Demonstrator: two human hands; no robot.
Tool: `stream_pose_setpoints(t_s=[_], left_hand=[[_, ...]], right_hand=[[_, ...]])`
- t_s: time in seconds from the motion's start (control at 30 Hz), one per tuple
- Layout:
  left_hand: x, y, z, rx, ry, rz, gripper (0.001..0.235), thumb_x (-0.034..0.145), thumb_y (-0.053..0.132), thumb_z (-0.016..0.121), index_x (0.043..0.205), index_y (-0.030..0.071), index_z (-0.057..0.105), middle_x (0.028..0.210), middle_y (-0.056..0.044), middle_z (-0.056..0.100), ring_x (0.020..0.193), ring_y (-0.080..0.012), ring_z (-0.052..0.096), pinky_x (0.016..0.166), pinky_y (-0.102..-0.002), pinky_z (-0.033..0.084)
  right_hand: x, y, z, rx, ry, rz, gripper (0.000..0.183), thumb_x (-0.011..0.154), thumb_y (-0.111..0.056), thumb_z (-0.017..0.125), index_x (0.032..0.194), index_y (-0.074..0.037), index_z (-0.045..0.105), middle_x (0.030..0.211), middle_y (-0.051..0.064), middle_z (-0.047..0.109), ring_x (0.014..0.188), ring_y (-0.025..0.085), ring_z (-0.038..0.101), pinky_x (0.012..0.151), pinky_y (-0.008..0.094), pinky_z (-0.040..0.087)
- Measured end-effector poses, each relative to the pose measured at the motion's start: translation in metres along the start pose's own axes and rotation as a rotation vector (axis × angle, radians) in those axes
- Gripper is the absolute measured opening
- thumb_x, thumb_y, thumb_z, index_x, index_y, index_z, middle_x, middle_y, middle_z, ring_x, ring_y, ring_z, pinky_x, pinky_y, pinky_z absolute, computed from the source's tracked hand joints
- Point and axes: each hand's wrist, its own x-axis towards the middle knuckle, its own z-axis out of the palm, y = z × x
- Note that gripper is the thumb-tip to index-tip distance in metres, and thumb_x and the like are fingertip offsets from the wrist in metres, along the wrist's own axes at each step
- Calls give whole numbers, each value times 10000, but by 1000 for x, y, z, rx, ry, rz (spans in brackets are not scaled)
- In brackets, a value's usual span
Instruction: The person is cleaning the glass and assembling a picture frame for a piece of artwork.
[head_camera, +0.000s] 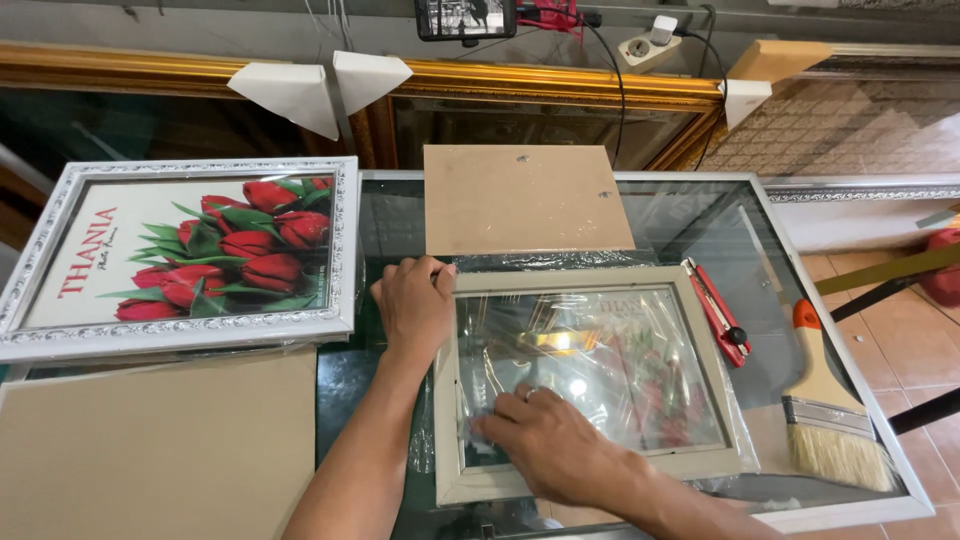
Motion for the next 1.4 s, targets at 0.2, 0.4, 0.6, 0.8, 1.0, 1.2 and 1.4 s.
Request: stream_pose_setpoints(t_s=[0.2, 0.4, 0.6, 0.8, 1.0, 1.2, 1.4], left_hand=[[-1, -2, -6, -286, 218, 42, 170, 963, 238, 690, 1039, 86, 703, 974, -99, 698, 914, -296, 649, 815, -443, 496], [-38, 69, -44, -680, 133, 205, 154, 988, 199, 718, 1010, 49, 691, 870, -75, 724, 764, -198, 712, 718, -318, 571], [-74, 100, -32, -526, -105, 531, 477, 826, 130, 775, 1258, 23, 601, 1197, -217, 652, 1107, -402, 646, 921, -433, 527], [-75, 105, -32, -503, -369, 297, 551, 863, 168, 766, 1347, 15, 552, 1239, -226, 656, 1134, -419, 637, 952, -464, 512], [-78, 107, -32, -717, -622, 18, 565, 921, 257, 667, 1441, 70, 547, 1204, -216, 734, 1101, -312, 745, 960, -370, 560], [-83, 101, -14, -1040, -572, 153, 439, 1065, 202, 545, 1458, 8, 557, 1569, -191, 543, 1498, -282, 468, 1208, -356, 364], [-87, 104, -9, -1254, -566, 78, 452, 1060, 166, 595, 1481, 15, 526, 1676, -120, 386, 1522, -221, 419, 1218, -363, 373]], right_hand=[[-17, 18, -21, 585, 106, 103, 433, 925, -43, 691, 1356, -66, 663, 1170, 178, 703, 1039, 320, 669, 895, 407, 529], [-8, 78, -28, 503, 670, 621, 455, 858, -35, 733, 1309, -82, 690, 1089, 142, 729, 979, 200, 701, 840, 306, 549], [-12, 80, -8, 792, 774, 650, 412, 860, 19, 693, 1267, -3, 631, 1083, 113, 758, 994, 144, 707, 800, 278, 556], [-25, 87, 5, 1193, 677, 524, 303, 903, 50, 644, 1199, 36, 581, 1029, 131, 740, 886, 142, 678, 768, 287, 547], [-32, 94, 7, 1686, 763, 352, 193, 939, 35, 639, 1128, 19, 607, 1015, 114, 701, 894, 181, 682, 815, 334, 561], [-36, 95, 16, 1919, 741, 263, 169, 987, -83, 675, 1127, 1, 629, 1059, 100, 696, 962, 210, 673, 883, 379, 552], [-18, 75, 3, 1956, 705, 337, 366, 927, -138, 659, 1273, -65, 565, 1192, 61, 656, 1068, 169, 644, 941, 321, 513]])
